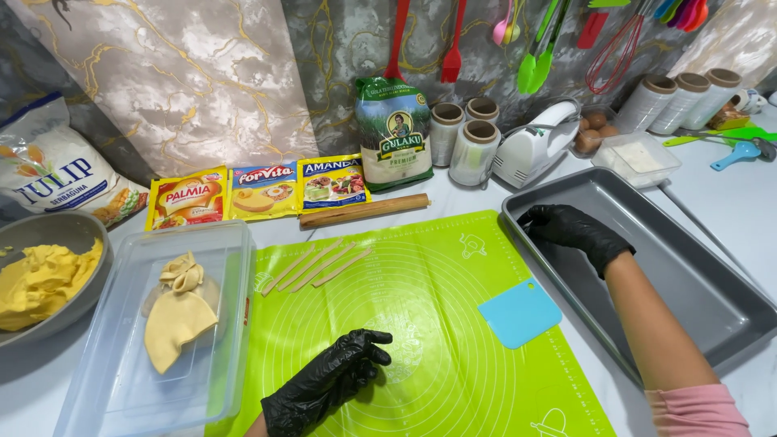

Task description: Rolling small portions of dough into thin strings and tying them into decorative knots on a silicone mat.

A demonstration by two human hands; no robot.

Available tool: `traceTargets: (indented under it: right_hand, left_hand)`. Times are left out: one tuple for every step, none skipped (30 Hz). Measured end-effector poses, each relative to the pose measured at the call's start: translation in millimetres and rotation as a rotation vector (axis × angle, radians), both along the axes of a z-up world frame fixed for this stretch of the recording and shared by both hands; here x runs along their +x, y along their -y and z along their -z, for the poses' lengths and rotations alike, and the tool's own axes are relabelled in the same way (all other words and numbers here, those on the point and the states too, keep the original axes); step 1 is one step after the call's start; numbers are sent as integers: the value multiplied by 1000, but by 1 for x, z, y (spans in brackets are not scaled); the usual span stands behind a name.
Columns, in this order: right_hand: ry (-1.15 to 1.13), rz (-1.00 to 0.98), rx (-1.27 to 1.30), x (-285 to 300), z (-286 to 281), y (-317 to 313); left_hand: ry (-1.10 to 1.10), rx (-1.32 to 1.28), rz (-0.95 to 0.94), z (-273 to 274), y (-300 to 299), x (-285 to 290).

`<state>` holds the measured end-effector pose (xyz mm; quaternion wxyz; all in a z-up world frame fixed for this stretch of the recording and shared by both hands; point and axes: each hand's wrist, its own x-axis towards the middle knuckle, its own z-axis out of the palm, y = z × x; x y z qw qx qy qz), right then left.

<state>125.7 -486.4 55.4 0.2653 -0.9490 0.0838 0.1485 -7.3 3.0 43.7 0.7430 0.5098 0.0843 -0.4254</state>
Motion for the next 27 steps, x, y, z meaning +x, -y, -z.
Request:
traceTargets:
  right_hand:
    - [-12,35,-2,-6,-6,-6]
    - [-23,70,-4,-12,-12,-12]
    - [-24,72,-3,-12,-11,-12]
    - [-25,90,-18,-12,-11,-13]
    - [-25,108,-33,-13,-11,-15]
    - [-24,106,-33,-11,-10,-14]
    - [-36,86,-95,-10,-8,-14]
    - [-48,66,-157,-9,-7,-14]
    - [-46,63,-158,-8,-5,-12]
    - [-36,48,-158,-8,-3,-9]
    - [-27,33,-159,-7,-1,-6]
    - [-25,30,-160,-3,9,2]
    - [-12,6,-152,1,18,10]
    - [2,-19,-144,7,26,17]
    - [5,-23,-146,0,17,9]
    - [-29,10,-132,-7,9,0]
    - [-63,43,-118,-13,1,-10]
    - [-60,37,-120,-11,4,-7]
    - [-58,39,-143,-8,7,-5]
    - [-56,40,-166,-6,11,-3]
    - [-55,34,-167,-7,3,-7]
    - [-44,72,-112,-9,-6,-10]
    - [-32,110,-56,-10,-14,-13]
    - [-30,105,-58,-7,-16,-11]
    - [277,-63,-109,-4,-18,-8]
    - [584,-228,-157,-2,-20,-5]
    - [585,-234,-158,2,-22,-26]
  left_hand:
    - [6,14,-1,0,1,1]
    - [12,29,-2,1,1,1]
    - [11,30,-1,0,2,1]
    - [12,38,-7,-1,2,0]
    - [12,45,-12,-2,2,-1]
    - [14,45,-14,-1,1,-1]
    - [29,21,-8,0,0,-2]
    - [44,-4,-2,1,-1,-2]
    - [46,-6,-5,-2,0,-3]
    - [38,-5,-8,-5,0,-4]
    - [30,-4,-12,-8,0,-5]
    - [32,-6,-15,-8,0,-5]
    - [35,1,-8,-8,0,-5]
    - [41,8,-3,-8,-1,-5]
    - [44,6,-7,-5,-1,-5]
    - [47,-9,-9,-3,-1,-5]
    - [51,-24,-12,0,-2,-5]
    - [53,-26,-18,-1,-2,-5]
    - [61,-41,-3,-1,-3,-5]
    - [67,-55,10,-1,-4,-5]
    - [67,-56,3,-1,-4,-6]
    - [63,-51,-4,-1,-4,-6]
    - [59,-45,-12,0,-3,-6]
    - [61,-47,-17,4,-4,-6]
    - [77,-94,-7,8,-5,-5]
    - [92,-141,4,13,-5,-5]
    - [93,-143,-1,16,-4,-4]
